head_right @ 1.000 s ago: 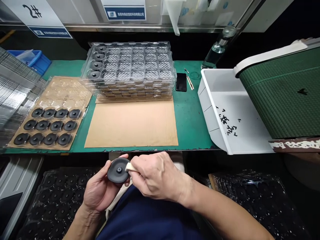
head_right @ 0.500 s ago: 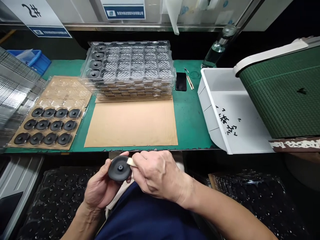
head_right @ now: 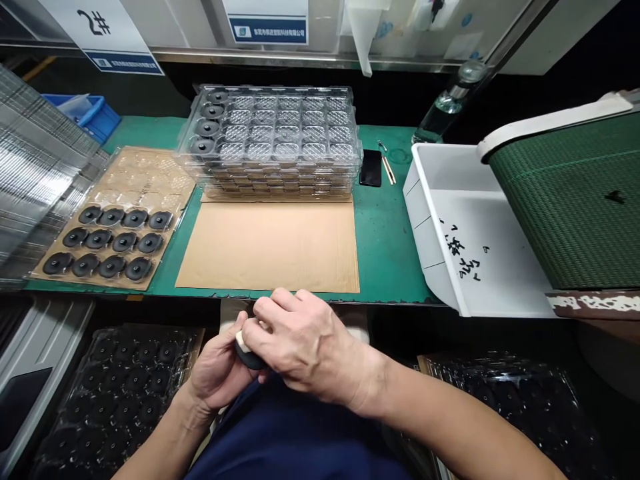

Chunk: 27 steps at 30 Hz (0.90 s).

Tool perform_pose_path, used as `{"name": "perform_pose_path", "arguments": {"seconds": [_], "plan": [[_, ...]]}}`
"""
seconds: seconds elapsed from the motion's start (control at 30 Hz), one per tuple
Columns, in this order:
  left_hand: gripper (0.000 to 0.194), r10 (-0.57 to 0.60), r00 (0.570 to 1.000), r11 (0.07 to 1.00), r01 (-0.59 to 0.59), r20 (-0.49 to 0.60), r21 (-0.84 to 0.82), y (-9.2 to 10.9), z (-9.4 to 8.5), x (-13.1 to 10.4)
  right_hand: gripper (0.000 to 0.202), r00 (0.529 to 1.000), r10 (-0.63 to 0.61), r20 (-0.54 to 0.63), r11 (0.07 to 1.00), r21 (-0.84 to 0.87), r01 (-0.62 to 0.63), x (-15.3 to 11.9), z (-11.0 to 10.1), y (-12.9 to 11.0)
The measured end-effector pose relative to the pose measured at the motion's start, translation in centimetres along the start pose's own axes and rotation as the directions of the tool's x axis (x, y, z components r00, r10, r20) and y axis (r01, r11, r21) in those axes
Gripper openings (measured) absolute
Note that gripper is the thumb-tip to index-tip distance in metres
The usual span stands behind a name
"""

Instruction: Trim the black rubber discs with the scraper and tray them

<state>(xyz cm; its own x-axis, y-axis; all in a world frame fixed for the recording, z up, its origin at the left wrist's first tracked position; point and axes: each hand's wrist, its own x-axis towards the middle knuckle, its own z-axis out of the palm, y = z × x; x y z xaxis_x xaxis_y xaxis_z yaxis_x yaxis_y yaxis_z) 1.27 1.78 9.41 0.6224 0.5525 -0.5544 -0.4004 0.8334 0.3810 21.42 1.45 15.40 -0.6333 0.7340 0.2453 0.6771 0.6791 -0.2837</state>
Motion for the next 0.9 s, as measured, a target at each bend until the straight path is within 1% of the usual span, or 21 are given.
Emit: {"name": "perform_pose_path", "arguments": {"seconds": [0.03, 0.13, 0.2, 0.27, 0.3, 0.37, 0.43, 0.5, 0.57, 0.6, 0.7, 0.77, 0.8, 0.83, 0.9], "plan": [[0.040, 0.005, 1.000, 1.000, -0.005, -0.001, -0.006, 0.0, 0.0, 0.0, 0.014, 1.000, 0.001, 0.002, 1.000, -0.012, -0.001, 0.1, 0.0, 0.0], [0.042, 0.013, 1.000, 1.000, -0.013, 0.000, 0.010, -0.1, -0.1, 0.0, 0.009, 0.998, 0.057, 0.005, 0.997, -0.057, -0.056, 0.3, 0.0, 0.1], [0.038, 0.024, 1.000, 1.000, -0.024, -0.003, -0.005, 0.1, -0.1, 0.0, 0.013, 1.000, 0.026, 0.003, 0.999, -0.047, -0.026, 0.5, 0.1, 0.1], [0.034, 0.094, 0.995, 0.995, -0.095, -0.031, -0.028, 0.4, 0.0, -0.2, 0.016, 0.999, 0.028, -0.024, 0.999, -0.028, -0.029, 0.5, 0.3, -0.1], [0.034, 0.149, 0.987, 0.988, -0.151, -0.055, -0.027, 0.7, 0.0, -0.2, 0.016, 0.997, 0.067, -0.048, 0.998, -0.017, -0.067, 0.5, 0.5, -0.3], [0.039, 0.265, 0.959, 0.964, -0.266, -0.106, 0.001, 1.2, 0.0, -0.4, 0.019, 0.983, 0.168, -0.078, 0.986, 0.010, -0.168, 0.3, 0.9, -0.6], [0.044, 0.324, 0.938, 0.946, -0.322, -0.126, 0.040, 1.5, -0.2, -0.4, 0.023, 0.972, 0.221, -0.083, 0.975, 0.034, -0.219, 0.1, 1.2, -0.8], [0.043, 0.311, 0.943, 0.950, -0.304, -0.117, 0.069, 1.5, -0.5, -0.3, 0.024, 0.968, 0.236, -0.084, 0.972, 0.022, -0.235, 0.1, 1.4, -0.9], [0.037, 0.247, 0.964, 0.968, -0.241, -0.093, 0.074, 1.0, -0.7, 0.0, 0.022, 0.972, 0.220, -0.080, 0.975, -0.020, -0.223, 0.3, 1.4, -0.9], [0.036, 0.205, 0.975, 0.978, -0.201, -0.082, 0.061, 0.8, -0.9, 0.2, 0.020, 0.979, 0.191, -0.067, 0.980, -0.041, -0.194, 0.5, 1.4, -0.9], [0.033, 0.068, 0.997, 0.997, -0.069, -0.033, -0.020, 0.0, -1.1, 0.6, 0.013, 1.000, 0.023, -0.019, 0.997, -0.070, -0.024, 1.3, 1.0, -0.6], [0.028, 0.012, 1.000, 0.998, -0.011, 0.009, -0.068, -0.1, -1.1, 0.7, 0.014, 0.995, -0.099, -0.015, 0.993, -0.071, 0.097, 1.7, 0.8, -0.3], [0.028, 0.004, 1.000, 0.997, -0.002, 0.025, -0.083, -0.1, -1.1, 0.7, 0.015, 0.991, -0.133, -0.013, 0.989, -0.071, 0.131, 1.8, 0.8, -0.1], [0.028, 0.012, 0.999, 0.995, -0.009, 0.029, -0.095, 0.1, -1.0, 0.6, 0.015, 0.991, -0.136, -0.008, 0.988, -0.074, 0.135, 1.9, 0.7, 0.1], [0.030, 0.078, 0.997, 0.991, -0.078, -0.006, -0.108, 0.5, -1.0, 0.5, 0.011, 0.998, -0.054, 0.008, 0.995, -0.087, 0.055, 1.8, 0.7, 0.3]]}}
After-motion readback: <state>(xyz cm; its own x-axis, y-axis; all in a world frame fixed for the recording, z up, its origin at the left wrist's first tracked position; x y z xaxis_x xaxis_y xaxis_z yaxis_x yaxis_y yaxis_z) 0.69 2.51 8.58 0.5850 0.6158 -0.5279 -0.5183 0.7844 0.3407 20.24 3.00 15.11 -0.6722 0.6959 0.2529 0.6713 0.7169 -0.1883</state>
